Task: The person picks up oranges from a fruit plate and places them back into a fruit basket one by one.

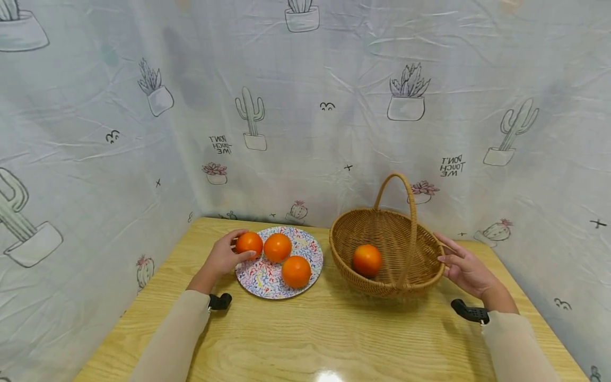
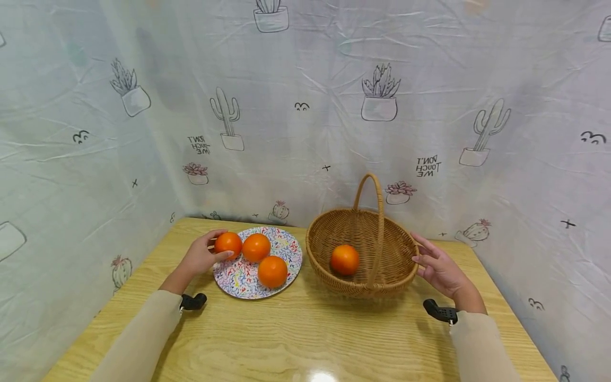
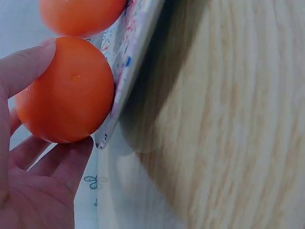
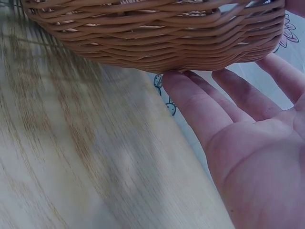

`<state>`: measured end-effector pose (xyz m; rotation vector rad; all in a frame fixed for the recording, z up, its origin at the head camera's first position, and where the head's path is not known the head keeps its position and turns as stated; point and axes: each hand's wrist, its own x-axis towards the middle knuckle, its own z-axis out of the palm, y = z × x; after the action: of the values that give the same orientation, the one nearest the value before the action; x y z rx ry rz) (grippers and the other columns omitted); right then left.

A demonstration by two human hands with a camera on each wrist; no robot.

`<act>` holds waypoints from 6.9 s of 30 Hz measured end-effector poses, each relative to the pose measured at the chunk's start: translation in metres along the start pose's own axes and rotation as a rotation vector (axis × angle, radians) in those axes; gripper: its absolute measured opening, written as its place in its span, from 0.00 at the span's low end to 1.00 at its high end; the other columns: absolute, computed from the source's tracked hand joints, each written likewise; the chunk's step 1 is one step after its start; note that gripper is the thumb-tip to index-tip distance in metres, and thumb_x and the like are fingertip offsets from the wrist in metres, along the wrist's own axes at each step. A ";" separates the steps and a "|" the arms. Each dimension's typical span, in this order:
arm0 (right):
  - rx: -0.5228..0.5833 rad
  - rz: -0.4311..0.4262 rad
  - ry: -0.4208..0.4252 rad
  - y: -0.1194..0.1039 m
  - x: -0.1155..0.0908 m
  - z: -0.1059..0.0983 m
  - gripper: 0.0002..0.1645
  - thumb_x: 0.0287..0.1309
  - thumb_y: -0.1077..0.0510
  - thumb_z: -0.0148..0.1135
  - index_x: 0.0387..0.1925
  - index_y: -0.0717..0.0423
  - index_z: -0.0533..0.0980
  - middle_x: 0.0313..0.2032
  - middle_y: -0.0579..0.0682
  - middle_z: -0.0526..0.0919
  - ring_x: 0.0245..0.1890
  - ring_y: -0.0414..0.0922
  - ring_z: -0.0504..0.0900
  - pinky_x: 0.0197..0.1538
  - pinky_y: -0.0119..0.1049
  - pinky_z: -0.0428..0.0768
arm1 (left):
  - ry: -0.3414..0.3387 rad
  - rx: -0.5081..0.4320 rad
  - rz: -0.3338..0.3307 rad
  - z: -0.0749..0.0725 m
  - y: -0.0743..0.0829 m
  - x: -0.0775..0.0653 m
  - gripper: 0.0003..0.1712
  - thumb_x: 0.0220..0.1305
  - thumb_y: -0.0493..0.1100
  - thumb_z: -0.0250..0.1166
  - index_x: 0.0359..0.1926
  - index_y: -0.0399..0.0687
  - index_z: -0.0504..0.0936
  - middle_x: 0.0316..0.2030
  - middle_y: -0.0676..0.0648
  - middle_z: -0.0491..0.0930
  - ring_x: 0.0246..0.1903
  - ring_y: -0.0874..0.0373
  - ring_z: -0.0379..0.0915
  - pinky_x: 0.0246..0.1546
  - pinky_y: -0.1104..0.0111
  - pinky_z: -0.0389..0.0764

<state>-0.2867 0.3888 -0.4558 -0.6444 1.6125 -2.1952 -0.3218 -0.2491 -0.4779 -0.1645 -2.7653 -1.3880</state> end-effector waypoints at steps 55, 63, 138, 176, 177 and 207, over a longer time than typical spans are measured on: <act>-0.002 -0.017 -0.006 -0.005 0.001 0.001 0.40 0.76 0.73 0.35 0.83 0.47 0.46 0.69 0.39 0.72 0.64 0.39 0.78 0.59 0.37 0.83 | 0.021 -0.348 0.180 0.013 0.062 -0.006 0.43 0.59 0.48 0.78 0.72 0.52 0.69 0.67 0.41 0.70 0.60 0.41 0.75 0.51 0.69 0.85; 0.027 -0.028 -0.016 -0.003 0.002 0.000 0.41 0.75 0.74 0.35 0.83 0.50 0.44 0.69 0.41 0.73 0.64 0.40 0.79 0.60 0.38 0.83 | -0.016 -0.363 0.204 0.029 0.087 0.000 0.42 0.60 0.50 0.77 0.72 0.55 0.70 0.67 0.44 0.71 0.62 0.42 0.75 0.58 0.52 0.83; -0.036 0.010 0.015 -0.011 0.007 0.000 0.41 0.76 0.72 0.38 0.83 0.52 0.42 0.68 0.35 0.72 0.59 0.37 0.80 0.57 0.35 0.84 | -0.211 -0.036 0.202 0.174 0.248 0.092 0.39 0.57 0.50 0.79 0.67 0.45 0.77 0.61 0.44 0.81 0.57 0.50 0.78 0.58 0.63 0.80; -0.049 0.020 0.022 -0.010 0.006 -0.001 0.39 0.76 0.73 0.38 0.82 0.50 0.49 0.67 0.37 0.72 0.55 0.37 0.80 0.56 0.35 0.84 | -0.233 0.095 0.152 0.170 0.257 0.087 0.25 0.70 0.45 0.68 0.65 0.43 0.79 0.59 0.42 0.81 0.59 0.48 0.77 0.59 0.58 0.80; -0.047 0.017 0.021 -0.010 0.006 -0.001 0.39 0.76 0.73 0.38 0.82 0.50 0.49 0.67 0.37 0.73 0.56 0.37 0.81 0.57 0.35 0.84 | -0.230 0.081 0.156 0.167 0.256 0.086 0.25 0.70 0.45 0.68 0.65 0.43 0.79 0.59 0.42 0.81 0.59 0.49 0.77 0.59 0.59 0.80; -0.061 0.007 0.047 -0.009 0.005 0.000 0.41 0.76 0.72 0.39 0.83 0.53 0.43 0.66 0.35 0.72 0.59 0.36 0.80 0.56 0.35 0.84 | -0.013 -0.127 0.262 0.088 0.167 0.033 0.17 0.72 0.41 0.66 0.59 0.46 0.82 0.54 0.44 0.84 0.55 0.50 0.81 0.60 0.58 0.82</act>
<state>-0.2908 0.3891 -0.4469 -0.6072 1.7090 -2.1792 -0.3349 -0.0774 -0.3944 -0.5206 -2.5491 -1.4934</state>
